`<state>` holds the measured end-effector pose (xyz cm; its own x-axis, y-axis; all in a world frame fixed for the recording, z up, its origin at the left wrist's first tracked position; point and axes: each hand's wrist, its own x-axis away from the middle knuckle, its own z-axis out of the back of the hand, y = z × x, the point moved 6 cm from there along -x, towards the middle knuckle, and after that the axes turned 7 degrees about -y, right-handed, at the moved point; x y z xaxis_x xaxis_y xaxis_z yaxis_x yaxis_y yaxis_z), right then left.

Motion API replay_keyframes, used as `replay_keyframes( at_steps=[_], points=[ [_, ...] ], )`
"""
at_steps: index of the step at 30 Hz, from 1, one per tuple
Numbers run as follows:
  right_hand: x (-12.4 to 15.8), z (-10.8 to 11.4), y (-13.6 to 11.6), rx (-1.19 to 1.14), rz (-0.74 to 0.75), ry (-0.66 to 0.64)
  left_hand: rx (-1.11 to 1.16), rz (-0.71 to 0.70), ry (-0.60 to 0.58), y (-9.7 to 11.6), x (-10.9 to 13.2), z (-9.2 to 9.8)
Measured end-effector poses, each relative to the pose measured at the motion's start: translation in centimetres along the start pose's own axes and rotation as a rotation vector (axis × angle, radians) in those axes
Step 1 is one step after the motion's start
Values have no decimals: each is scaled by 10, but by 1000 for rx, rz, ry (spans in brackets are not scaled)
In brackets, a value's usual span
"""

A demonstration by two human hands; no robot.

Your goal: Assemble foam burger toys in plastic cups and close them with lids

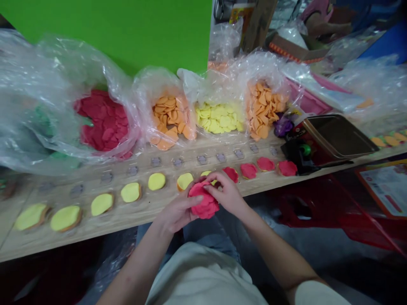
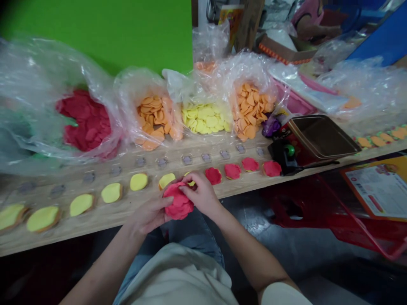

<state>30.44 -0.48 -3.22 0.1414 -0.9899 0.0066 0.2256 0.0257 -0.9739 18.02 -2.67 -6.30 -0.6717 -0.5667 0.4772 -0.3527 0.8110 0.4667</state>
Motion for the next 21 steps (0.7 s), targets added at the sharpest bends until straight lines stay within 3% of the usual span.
replay_keyframes(
  at_steps=[4, 7, 10, 14, 17, 21],
  points=[
    [-4, 20, 23, -344, -137, 256, -100, 9, 112, -1, 2, 9],
    [-10, 42, 32, -202, -74, 351, -202, -23, 166, 4, 5, 13],
    [-20, 41, 38, 17, -22, 212, -447, -100, 206, 13, 9, 16],
    [-31, 17, 41, 441, -21, 12, -948, -313, 272, 24, 10, 12],
    [-31, 6, 35, 798, 49, -18, -1239, -476, 204, 20, 4, -3],
    [-18, 17, 30, 952, 77, 83, -1289, -494, 125, 5, -8, -12]
  ],
)
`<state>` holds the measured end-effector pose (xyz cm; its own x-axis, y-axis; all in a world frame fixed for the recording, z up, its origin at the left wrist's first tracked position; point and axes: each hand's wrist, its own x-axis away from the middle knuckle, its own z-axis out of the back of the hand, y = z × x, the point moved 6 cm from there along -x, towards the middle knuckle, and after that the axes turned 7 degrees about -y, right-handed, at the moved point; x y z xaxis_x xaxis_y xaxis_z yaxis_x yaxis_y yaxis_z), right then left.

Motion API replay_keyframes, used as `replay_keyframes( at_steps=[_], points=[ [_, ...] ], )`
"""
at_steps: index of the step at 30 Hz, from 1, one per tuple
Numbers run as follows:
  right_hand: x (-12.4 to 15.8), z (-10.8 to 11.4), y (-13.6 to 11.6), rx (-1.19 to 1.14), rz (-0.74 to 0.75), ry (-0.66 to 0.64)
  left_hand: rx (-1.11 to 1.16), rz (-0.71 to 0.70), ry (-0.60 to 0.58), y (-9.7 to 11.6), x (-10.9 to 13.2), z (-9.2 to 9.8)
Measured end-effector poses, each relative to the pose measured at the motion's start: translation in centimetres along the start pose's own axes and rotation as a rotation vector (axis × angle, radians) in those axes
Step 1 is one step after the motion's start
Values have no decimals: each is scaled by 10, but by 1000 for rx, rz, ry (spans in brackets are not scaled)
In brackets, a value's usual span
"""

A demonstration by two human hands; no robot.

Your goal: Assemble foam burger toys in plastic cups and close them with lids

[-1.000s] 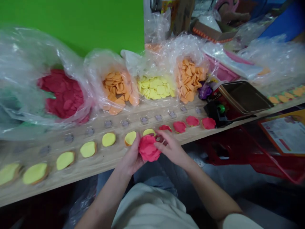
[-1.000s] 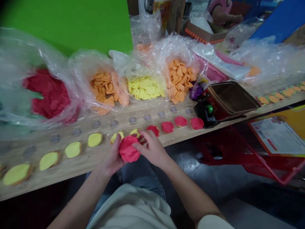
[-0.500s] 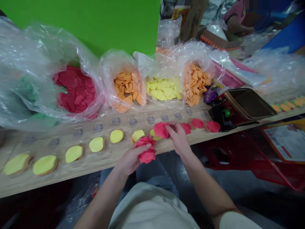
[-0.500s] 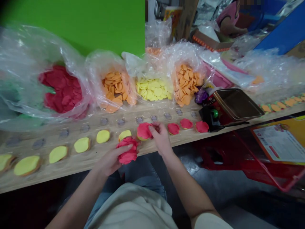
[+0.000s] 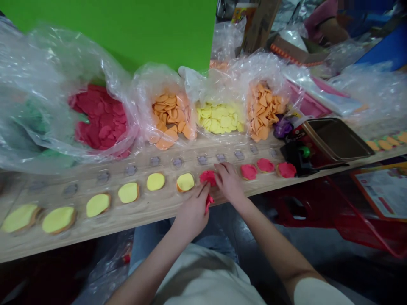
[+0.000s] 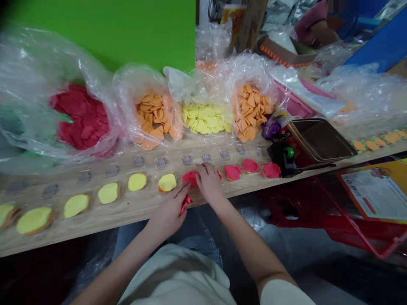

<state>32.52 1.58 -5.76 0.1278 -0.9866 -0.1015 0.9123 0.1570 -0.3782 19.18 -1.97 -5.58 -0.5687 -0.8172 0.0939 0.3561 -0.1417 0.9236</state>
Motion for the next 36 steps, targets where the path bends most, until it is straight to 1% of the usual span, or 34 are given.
replay_keyframes(
  at_steps=[2, 4, 6, 8, 10, 11, 12, 13, 15, 17, 18, 21, 22, 24, 26, 28, 30, 32, 34, 36],
  points=[
    [10, 1, 3, 90, 3, -17, 49, 26, 7, -4, -4, -5],
    [19, -3, 2, 191, 27, -68, 112, 65, 18, -8, -7, -7],
    [24, -10, -1, 267, 34, -92, 145, 96, 17, -9, -10, -7],
    [26, -16, -5, 305, 35, -101, 144, 104, 22, -7, -10, -2],
    [25, -20, -8, 314, 48, -110, 192, 130, 76, -5, -6, 9],
    [25, -20, -10, 306, 59, -111, 279, 167, 115, -5, -2, 16],
    [24, -18, -11, 287, 67, -105, 415, 221, 141, -8, 3, 22],
    [24, -14, -12, 254, 64, -85, 590, 286, 140, -11, 9, 25],
    [23, 1, -15, 117, 30, -18, 943, 402, 60, -14, 19, 25],
    [20, 14, -21, -127, 6, 12, 1153, 454, -54, -13, 26, 24],
    [17, 16, -28, -274, 21, -19, 1197, 459, -98, -12, 28, 24],
    [10, 10, -58, -664, 134, -264, 1194, 440, -198, -10, 32, 25],
    [8, 6, -65, -767, 137, -334, 1172, 434, -223, -10, 33, 25],
    [4, -2, -70, -961, 42, -390, 1139, 418, -231, -11, 36, 28],
    [3, -11, -65, -1129, -106, -374, 1157, 417, -204, -16, 39, 31],
    [3, -16, -59, -1191, -200, -319, 1204, 427, -152, -23, 42, 34],
    [3, -13, -56, -1103, -203, -226, 1235, 434, -76, -30, 45, 37],
    [4, -6, -58, -934, -157, -119, 1239, 420, 21, -35, 45, 38],
    [7, 2, -64, -768, -98, -20, 1219, 397, 98, -36, 44, 38],
    [10, 5, -69, -682, -68, 45, 1157, 358, 160, -34, 41, 38]
  ],
)
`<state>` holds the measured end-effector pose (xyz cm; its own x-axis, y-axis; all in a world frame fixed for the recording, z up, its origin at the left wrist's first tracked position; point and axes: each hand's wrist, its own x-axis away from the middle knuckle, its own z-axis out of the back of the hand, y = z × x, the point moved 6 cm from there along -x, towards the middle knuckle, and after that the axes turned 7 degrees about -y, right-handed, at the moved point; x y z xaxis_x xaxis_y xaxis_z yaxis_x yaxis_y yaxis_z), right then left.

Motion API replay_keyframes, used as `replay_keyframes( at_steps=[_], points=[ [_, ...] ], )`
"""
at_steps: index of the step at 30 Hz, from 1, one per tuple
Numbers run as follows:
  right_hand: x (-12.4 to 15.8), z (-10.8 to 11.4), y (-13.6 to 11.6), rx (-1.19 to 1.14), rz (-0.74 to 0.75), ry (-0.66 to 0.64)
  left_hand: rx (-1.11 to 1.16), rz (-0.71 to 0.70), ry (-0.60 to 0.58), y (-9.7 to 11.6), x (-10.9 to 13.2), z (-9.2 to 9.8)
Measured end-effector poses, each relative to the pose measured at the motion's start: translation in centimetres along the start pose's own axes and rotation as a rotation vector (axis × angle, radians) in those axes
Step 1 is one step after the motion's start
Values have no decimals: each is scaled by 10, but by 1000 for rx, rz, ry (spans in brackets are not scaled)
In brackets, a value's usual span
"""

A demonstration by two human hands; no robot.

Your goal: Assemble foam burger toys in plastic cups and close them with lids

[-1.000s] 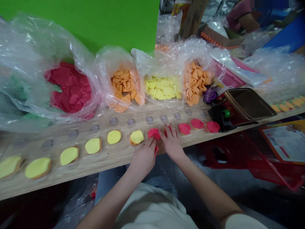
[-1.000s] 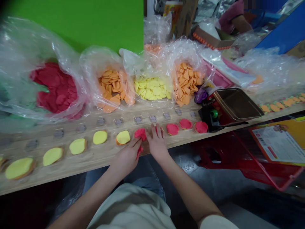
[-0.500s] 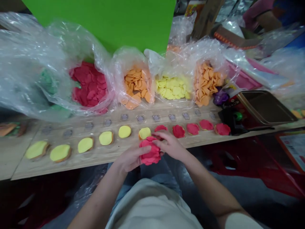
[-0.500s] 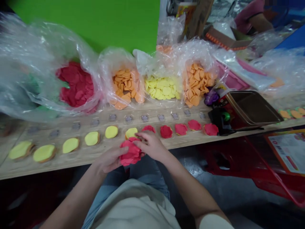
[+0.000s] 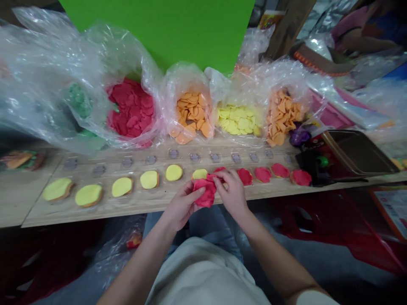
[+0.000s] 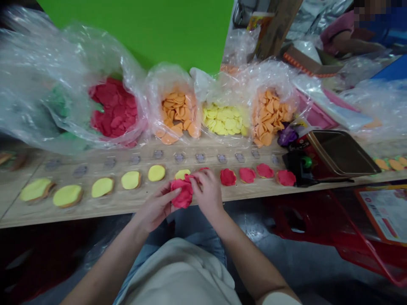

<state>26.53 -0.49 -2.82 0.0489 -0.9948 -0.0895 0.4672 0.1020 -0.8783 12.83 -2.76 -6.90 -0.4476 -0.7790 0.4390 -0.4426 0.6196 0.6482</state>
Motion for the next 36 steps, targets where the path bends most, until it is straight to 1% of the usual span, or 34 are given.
replay_keyframes(
  at_steps=[2, 3, 6, 8, 10, 11, 13, 15, 17, 19, 21, 22, 24, 26, 27, 29, 31, 33, 36],
  points=[
    [1, -3, 2, -38, -24, 28, -116, -95, 47, 6, -1, -3],
    [1, -5, 7, -120, -69, 40, -199, -161, 84, 11, 0, -3],
    [0, -14, 29, -559, -297, 41, -475, -398, 199, 31, 9, -7],
    [0, -25, 40, -855, -443, 1, -604, -519, 231, 40, 17, -11],
    [-2, -29, 46, -1014, -528, -17, -609, -566, 243, 42, 23, -13],
    [-4, -27, 49, -1043, -543, -1, -545, -572, 255, 42, 25, -10],
    [-8, -18, 54, -1039, -525, 61, -293, -547, 269, 39, 25, 0],
    [-12, -5, 54, -998, -461, 97, 13, -447, 239, 32, 20, 12],
    [-17, 3, 49, -942, -402, 45, 232, -277, 167, 23, 14, 20],
    [-20, 4, 41, -833, -374, -88, 317, -100, 107, 13, 11, 23],
    [-24, -4, 30, -653, -318, -250, 289, 28, 68, 4, 11, 22],
    [-27, -9, 24, -528, -261, -321, 228, 64, 57, 1, 11, 21],
    [-34, -22, 15, -237, -117, -421, 26, 83, 69, -2, 12, 19],
    [-41, -34, 12, 36, -8, -465, -242, 32, 146, 2, 13, 21],
    [-44, -39, 13, 127, 19, -485, -384, -14, 200, 7, 14, 23],
    [-47, -47, 14, 167, 48, -558, -640, -119, 309, 19, 17, 29],
    [-49, -53, 15, 128, 75, -630, -805, -192, 368, 27, 18, 34],
    [-51, -56, 16, 170, 97, -667, -897, -216, 379, 28, 19, 39],
    [-56, -58, 18, 424, 131, -598, -1098, -203, 349, 24, 17, 39]
  ],
)
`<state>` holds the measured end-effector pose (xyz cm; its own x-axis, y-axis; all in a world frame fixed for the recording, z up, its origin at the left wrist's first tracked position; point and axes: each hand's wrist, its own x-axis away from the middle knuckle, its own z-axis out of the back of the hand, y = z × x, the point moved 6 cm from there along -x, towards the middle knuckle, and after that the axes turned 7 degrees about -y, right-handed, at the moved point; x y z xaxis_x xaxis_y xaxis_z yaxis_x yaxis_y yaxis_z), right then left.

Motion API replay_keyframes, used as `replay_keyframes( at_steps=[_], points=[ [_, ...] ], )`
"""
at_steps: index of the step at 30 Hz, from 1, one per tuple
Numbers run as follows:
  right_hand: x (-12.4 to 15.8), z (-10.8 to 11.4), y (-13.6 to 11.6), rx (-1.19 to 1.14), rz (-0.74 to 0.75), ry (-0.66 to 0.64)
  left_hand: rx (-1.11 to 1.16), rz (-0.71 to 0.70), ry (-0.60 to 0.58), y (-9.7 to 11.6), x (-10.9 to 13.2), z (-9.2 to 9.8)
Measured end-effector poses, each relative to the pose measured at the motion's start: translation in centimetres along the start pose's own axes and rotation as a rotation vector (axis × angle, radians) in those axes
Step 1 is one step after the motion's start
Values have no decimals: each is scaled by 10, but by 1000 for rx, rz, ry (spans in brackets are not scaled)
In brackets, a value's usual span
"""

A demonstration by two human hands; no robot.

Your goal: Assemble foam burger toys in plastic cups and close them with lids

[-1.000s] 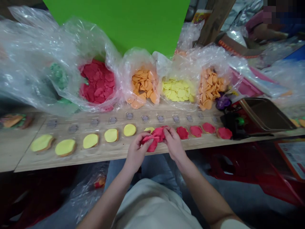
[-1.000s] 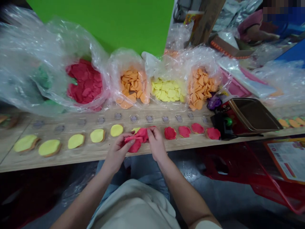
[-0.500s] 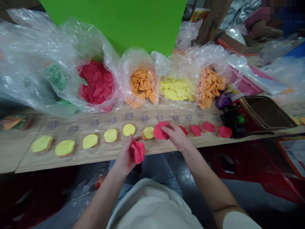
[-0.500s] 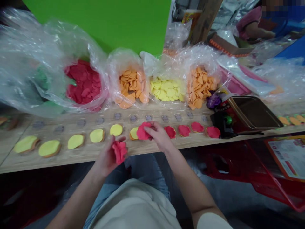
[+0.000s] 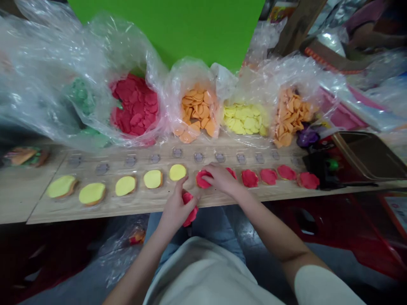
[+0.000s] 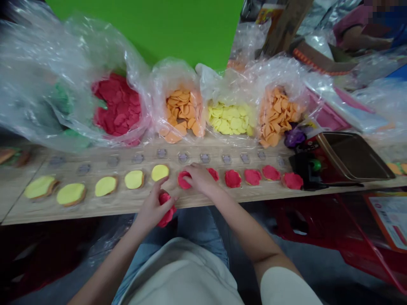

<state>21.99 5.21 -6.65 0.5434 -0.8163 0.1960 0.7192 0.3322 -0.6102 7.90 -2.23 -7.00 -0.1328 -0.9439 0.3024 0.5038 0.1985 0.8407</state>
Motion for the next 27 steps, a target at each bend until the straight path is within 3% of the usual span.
replay_keyframes(
  at_steps=[7, 11, 14, 17, 21, 23, 27],
  points=[
    [16, 7, -6, 309, -93, 206, -517, -75, -170, 11, -3, -23],
    [42, -3, -5, 464, -138, 245, -587, -57, -179, 11, -10, -28],
    [51, -18, -2, 538, -143, 219, -315, -60, -112, 11, -13, -19],
    [49, -23, 0, 545, -147, 230, 293, 51, -40, 3, -13, 0],
    [51, -20, -5, 486, -104, 302, 1144, 352, -298, -6, -1, -2],
    [56, -24, -12, 440, -40, 290, 1315, 372, -329, -7, 2, 1],
    [62, -23, -28, 252, 40, 342, 1319, 267, -275, -12, 4, 6]
  ],
)
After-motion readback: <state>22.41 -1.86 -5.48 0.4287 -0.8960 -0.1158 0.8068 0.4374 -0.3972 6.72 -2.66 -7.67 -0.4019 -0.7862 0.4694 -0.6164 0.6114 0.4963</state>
